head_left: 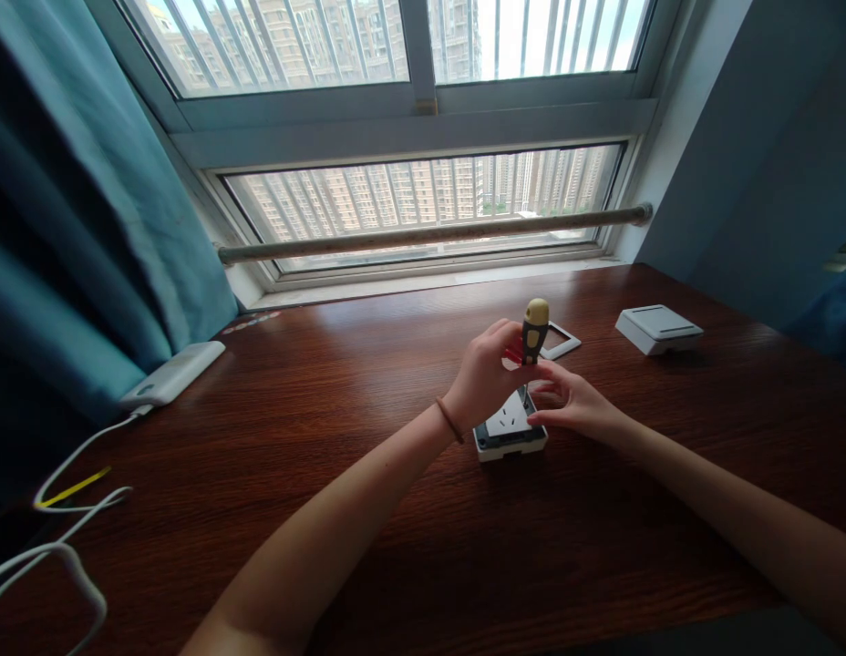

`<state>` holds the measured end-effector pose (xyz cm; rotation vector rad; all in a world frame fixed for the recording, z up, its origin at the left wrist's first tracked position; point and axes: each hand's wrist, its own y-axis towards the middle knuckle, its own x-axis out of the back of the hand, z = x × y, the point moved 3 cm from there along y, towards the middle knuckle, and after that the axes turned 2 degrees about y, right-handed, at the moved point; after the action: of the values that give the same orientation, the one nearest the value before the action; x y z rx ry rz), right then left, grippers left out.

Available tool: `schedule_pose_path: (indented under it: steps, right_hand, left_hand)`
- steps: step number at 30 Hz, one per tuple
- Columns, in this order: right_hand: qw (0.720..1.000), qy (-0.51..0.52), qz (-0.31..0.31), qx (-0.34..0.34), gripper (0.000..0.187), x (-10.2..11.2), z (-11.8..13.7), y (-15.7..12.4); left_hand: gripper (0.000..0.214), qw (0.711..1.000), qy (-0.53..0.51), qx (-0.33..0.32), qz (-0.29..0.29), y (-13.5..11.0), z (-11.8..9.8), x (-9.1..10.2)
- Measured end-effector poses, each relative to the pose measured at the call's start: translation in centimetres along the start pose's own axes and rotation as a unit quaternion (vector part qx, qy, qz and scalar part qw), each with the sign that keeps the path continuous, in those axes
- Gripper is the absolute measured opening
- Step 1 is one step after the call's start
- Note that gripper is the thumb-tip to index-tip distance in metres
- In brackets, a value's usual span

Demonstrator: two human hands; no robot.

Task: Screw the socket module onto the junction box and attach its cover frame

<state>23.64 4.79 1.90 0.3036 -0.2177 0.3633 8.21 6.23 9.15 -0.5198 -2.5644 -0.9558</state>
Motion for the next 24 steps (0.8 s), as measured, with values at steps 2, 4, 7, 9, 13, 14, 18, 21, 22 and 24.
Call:
schedule_pose_path:
  steps: [2, 4, 7, 9, 13, 14, 18, 21, 22, 24]
  right_hand:
    - [0.996, -0.010, -0.044, 0.077, 0.065, 0.6, 3.0, 0.2]
    - [0.988, -0.006, -0.059, 0.144, 0.053, 1.1, 6.6, 0.6]
    - [0.975, -0.069, -0.046, 0.207, 0.044, 1.7, 11.5, 1.5]
    - [0.964, -0.140, -0.006, 0.226, 0.030, 1.8, 13.3, 2.3]
    - [0.941, -0.229, 0.018, 0.250, 0.019, 2.1, 14.2, 3.2]
    - [0.941, -0.234, 0.009, 0.246, 0.018, 2.2, 14.1, 3.3]
    - [0.958, -0.194, -0.006, 0.213, 0.019, 2.0, 13.4, 3.2]
    - [0.958, -0.179, 0.019, 0.224, 0.028, 1.4, 13.5, 2.7]
    - [0.956, -0.179, 0.034, 0.231, 0.033, 1.3, 13.7, 2.5]
    - [0.951, -0.189, 0.064, 0.237, 0.039, 1.2, 13.9, 2.1]
  left_hand:
    - [0.021, 1.000, -0.005, -0.005, -0.002, -0.1, 0.1, -0.2]
    - [0.021, 0.999, -0.033, -0.007, 0.003, -0.1, 0.2, -0.5]
    - [0.023, 0.998, -0.064, -0.006, 0.013, -0.1, 0.3, -0.9]
    - [0.024, 0.998, -0.064, -0.002, 0.023, -0.1, 0.4, -1.0]
    - [0.031, 0.999, -0.009, 0.014, 0.034, -1.1, 1.1, -0.2]
    - [0.036, 0.999, 0.009, 0.023, 0.038, -1.7, 1.4, 0.2]
    - [0.079, 0.992, 0.048, 0.058, 0.100, -4.9, 2.7, 1.3]
    - [0.093, 0.984, 0.054, 0.081, 0.149, -7.0, 3.6, 1.1]
    - [0.091, 0.983, 0.057, 0.082, 0.153, -7.4, 3.8, 1.0]
    - [0.084, 0.983, 0.064, 0.077, 0.151, -7.7, 4.0, 0.7]
